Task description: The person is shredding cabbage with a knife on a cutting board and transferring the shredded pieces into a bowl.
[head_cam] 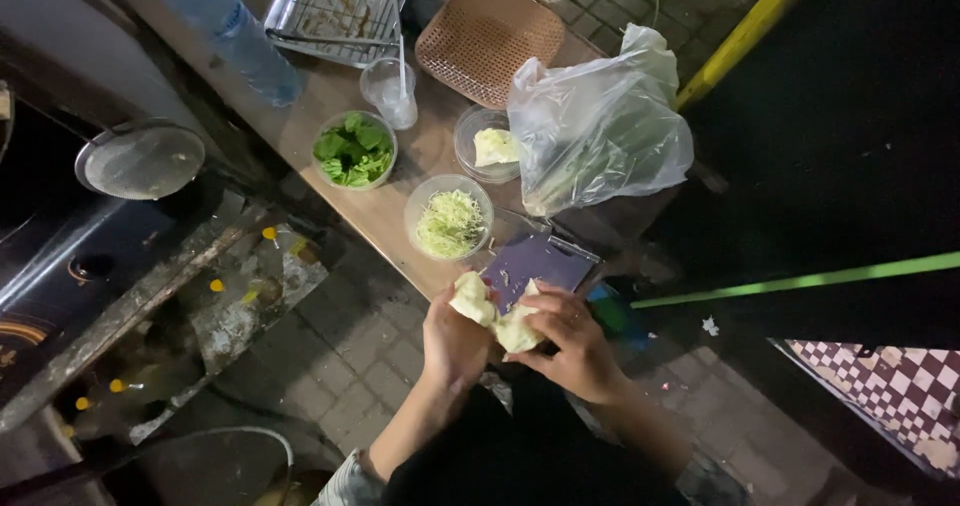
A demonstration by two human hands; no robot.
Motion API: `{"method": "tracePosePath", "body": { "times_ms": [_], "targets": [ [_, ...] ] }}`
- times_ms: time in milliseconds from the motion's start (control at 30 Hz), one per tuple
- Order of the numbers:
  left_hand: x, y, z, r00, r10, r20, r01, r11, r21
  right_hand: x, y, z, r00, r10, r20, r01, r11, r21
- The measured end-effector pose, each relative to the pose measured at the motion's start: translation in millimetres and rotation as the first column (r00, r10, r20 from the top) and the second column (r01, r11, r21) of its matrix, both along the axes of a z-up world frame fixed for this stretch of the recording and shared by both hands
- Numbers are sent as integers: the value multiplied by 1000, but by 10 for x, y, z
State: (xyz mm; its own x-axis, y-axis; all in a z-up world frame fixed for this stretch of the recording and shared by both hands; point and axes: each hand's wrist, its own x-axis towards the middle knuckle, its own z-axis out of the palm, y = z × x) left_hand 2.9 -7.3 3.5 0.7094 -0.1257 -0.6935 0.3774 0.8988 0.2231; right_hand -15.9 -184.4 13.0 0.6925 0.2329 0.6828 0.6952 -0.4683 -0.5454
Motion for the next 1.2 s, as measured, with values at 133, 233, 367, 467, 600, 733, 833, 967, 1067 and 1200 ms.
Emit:
{"method": "tracePosePath", "body": {
  "times_ms": [133, 233, 367, 467, 600, 733, 833, 967, 1067, 1200],
  "targets": [
    [57, 23, -49, 1000, 6, -15, -6, 1000, -18, -42, -169, -323, 931, -14, -365, 105, 967, 230],
    [176, 54, 42, 998, -36, -49, 37, 999, 12, -27, -308, -542, 673, 186, -716, 352, 770, 532],
    [561, 98, 335, 995, -100, -28, 102, 990, 96, 107, -349, -533, 472, 253, -844, 602, 607, 519],
    [1056, 232, 168, 992, -123, 17, 117, 970, 213, 135, -386, -711, 387, 328, -862, 702, 501, 506],
    [2003, 421, -498, 976, -191, 104, 118, 867, 485, 104, -733, -1418, 331, 186, -925, 683, 630, 371],
    [2932, 331, -785, 984, -178, 14, 118, 708, 696, 343, -496, -235, 75, 360, -930, 879, 416, 232],
    [3298, 244, -1178, 963, -240, -120, 179, 245, 953, 375, -475, 20, -37, 218, -975, 813, 574, 97],
    [3603, -53, -1160, 907, -374, -194, 169, -98, 981, 533, -609, -379, 5, 322, -947, 855, 490, 171],
    [3611, -146, -1405, 847, -470, -249, 178, -191, 965, 563, -656, -696, 9, 338, -941, 836, 514, 193],
    [3728, -115, -2060, 768, -639, -46, -200, -307, 931, 670, -764, -1487, 80, 470, -879, 825, 463, 323]
  ]
}}
